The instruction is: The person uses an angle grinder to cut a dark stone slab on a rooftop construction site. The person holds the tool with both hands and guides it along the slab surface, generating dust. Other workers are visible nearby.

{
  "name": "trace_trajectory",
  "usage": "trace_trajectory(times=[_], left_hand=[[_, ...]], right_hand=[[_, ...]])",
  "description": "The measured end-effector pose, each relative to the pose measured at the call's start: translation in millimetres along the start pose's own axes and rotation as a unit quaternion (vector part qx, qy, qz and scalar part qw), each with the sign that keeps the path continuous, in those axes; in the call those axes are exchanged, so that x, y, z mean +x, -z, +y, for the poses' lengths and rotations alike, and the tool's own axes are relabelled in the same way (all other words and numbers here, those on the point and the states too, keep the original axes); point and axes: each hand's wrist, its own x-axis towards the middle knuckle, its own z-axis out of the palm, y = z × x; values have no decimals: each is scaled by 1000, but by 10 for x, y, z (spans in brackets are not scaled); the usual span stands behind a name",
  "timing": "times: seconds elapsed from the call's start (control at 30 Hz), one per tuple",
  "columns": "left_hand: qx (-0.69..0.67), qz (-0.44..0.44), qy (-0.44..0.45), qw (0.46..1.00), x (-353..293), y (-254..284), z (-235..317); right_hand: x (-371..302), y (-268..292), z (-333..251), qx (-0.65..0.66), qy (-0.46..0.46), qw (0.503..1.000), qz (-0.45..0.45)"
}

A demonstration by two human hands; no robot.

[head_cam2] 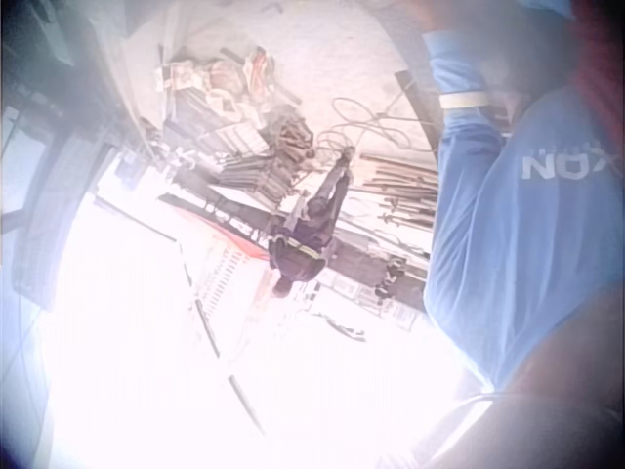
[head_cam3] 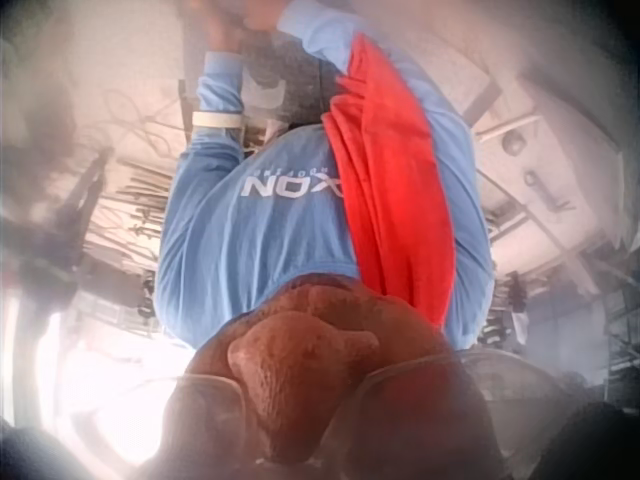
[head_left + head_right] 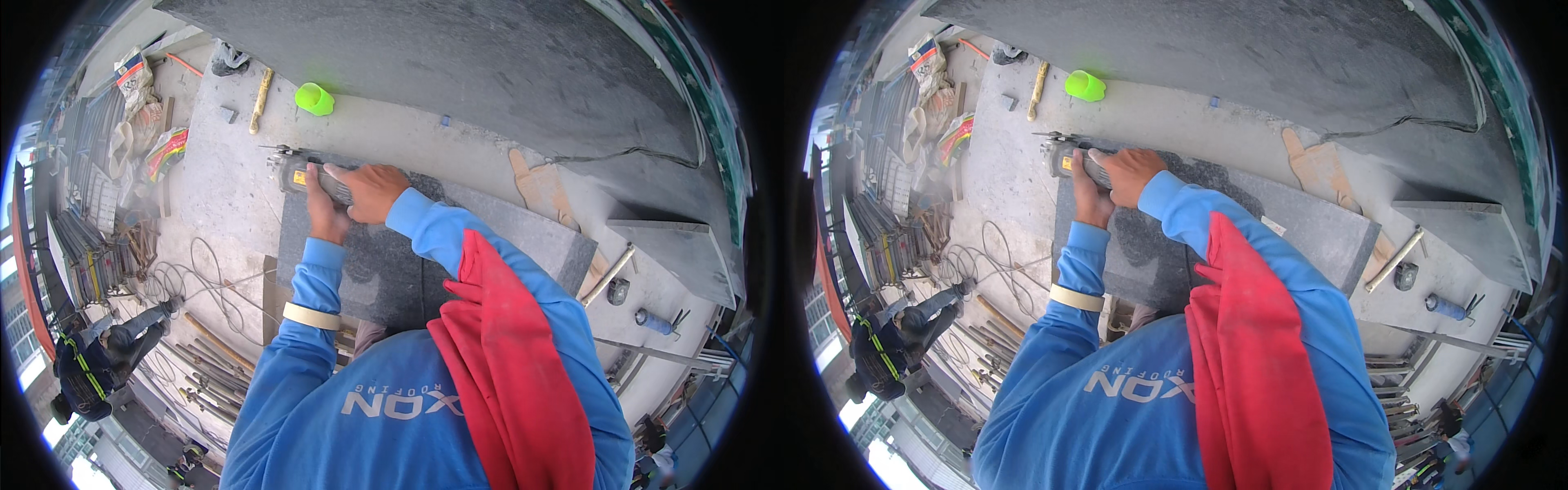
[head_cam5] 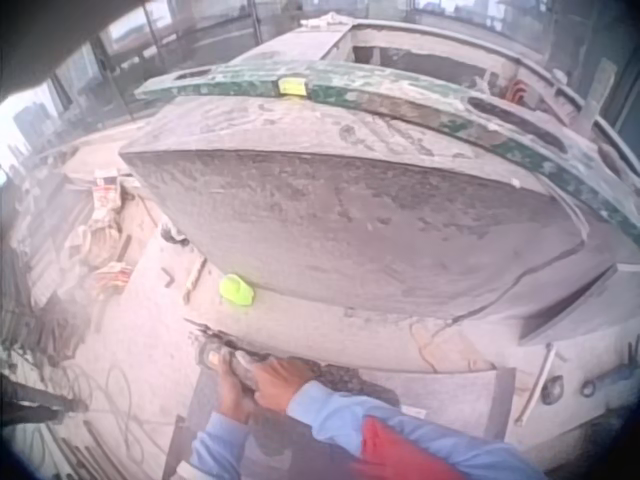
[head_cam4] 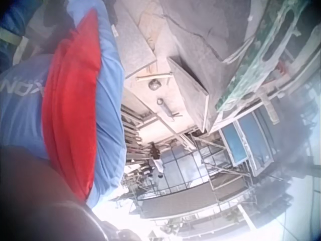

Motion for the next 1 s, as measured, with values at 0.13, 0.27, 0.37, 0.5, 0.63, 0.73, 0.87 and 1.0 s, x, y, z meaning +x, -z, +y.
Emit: trace_trajectory(times=[0.13,0.27,0.37,0.5,0.63,0.73,0.87,1.0], left_hand=[[-12,-8,11,1000,-19,-9,-16],[-18,-16,9,1000,-201,-126,-126],[-17,-9,8,1000,-393,-248,-298],[-45,-26,16,999,-519,-339,-406],[-24,-23,19,999,-486,-333,-415],[-40,-23,21,999,-439,-272,-332],[-28,-12,17,999,-354,-251,-197],[-10,-16,14,1000,-270,-145,-98]], right_hand=[[-61,85,-19,15,-5,999,-36],[-293,231,-10,10,-4,999,-38],[-530,336,51,8,-22,999,-47],[-687,385,96,-10,-33,999,-38],[-667,342,133,-2,-36,998,-44],[-564,277,128,1,-24,999,-27],[-406,203,90,0,-13,1000,-11],[-246,150,52,8,-23,999,-32]])
